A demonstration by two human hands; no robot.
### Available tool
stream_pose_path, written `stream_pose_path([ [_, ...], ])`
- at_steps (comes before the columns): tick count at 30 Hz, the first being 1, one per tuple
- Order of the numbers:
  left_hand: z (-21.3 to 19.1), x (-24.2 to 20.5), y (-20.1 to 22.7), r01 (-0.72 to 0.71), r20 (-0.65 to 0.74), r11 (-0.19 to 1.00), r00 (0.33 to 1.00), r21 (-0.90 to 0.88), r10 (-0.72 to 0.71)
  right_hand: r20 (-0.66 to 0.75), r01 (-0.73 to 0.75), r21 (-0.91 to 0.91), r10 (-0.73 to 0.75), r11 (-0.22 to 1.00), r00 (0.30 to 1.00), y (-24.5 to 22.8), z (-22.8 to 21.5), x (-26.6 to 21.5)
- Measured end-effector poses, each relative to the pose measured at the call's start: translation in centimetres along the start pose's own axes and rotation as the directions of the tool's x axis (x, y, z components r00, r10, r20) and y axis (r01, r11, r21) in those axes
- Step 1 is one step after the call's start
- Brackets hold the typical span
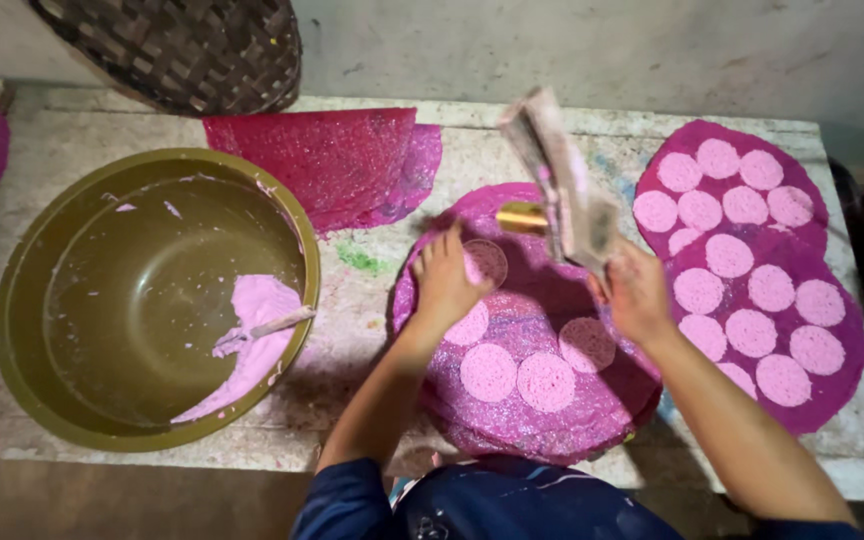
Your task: The person scoops pink dough from a bowl and presses it into a handheld circular mold. They then press the mold onto a pink glittery sheet to form round cake shapes, repeating the process to fill the sheet.
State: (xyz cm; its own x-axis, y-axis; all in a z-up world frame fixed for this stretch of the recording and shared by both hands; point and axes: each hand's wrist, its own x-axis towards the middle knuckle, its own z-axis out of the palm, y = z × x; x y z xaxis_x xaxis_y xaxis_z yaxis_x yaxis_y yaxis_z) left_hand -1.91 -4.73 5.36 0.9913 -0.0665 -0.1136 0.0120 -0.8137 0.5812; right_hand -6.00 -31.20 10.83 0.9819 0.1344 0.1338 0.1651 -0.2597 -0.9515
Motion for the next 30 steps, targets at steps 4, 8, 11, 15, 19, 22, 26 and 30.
stream_pose_path([
  [4, 1.4, -1.2, 0.6, -0.076, -0.111, 0.995, 0.990, 0.068, 0.083, -0.100, 0.028, 0.036, -0.025, 0.999, 0.995, 1.2, -2.1, -3.9],
  [8, 1.8, -1.9, 1.7, -0.181, -0.170, 0.983, 0.968, 0.040, 0.185, -0.236, 0.009, 0.021, -0.004, 1.000, 0.972, 3.2, -5.0, -8.8],
  [11, 3.3, -3.5, 3.7, -0.268, -0.024, 0.962, 0.963, 0.050, 0.270, -0.319, 0.019, 0.034, -0.007, 0.999, 0.948, 4.2, -6.6, -11.9],
  [15, 4.6, -5.2, 4.6, -0.335, 0.143, 0.938, 0.937, 0.094, 0.320, -0.397, 0.018, 0.061, 0.008, 0.998, 0.918, 5.5, -7.9, -14.3],
  [19, 3.9, -8.1, 2.6, -0.444, 0.032, 0.866, 0.893, 0.232, 0.449, -0.390, 0.037, 0.102, 0.006, 0.994, 0.921, 6.5, -9.0, -16.1],
  [22, 1.3, -10.0, 2.6, -0.439, 0.036, 0.856, 0.894, 0.272, 0.447, -0.274, 0.061, 0.143, -0.020, 0.988, 0.962, 6.1, -9.2, -15.5],
  [26, -4.5, -13.5, 6.1, -0.523, -0.149, 0.840, 0.828, 0.144, 0.540, 0.008, 0.040, -0.060, -0.040, 0.997, 0.999, 2.0, -7.9, -12.9],
  [30, -10.4, -17.3, 11.9, -0.567, 0.224, 0.821, 0.793, -0.067, 0.566, 0.490, 0.465, -0.255, -0.302, 0.848, 0.818, -5.4, -5.1, -10.6],
])
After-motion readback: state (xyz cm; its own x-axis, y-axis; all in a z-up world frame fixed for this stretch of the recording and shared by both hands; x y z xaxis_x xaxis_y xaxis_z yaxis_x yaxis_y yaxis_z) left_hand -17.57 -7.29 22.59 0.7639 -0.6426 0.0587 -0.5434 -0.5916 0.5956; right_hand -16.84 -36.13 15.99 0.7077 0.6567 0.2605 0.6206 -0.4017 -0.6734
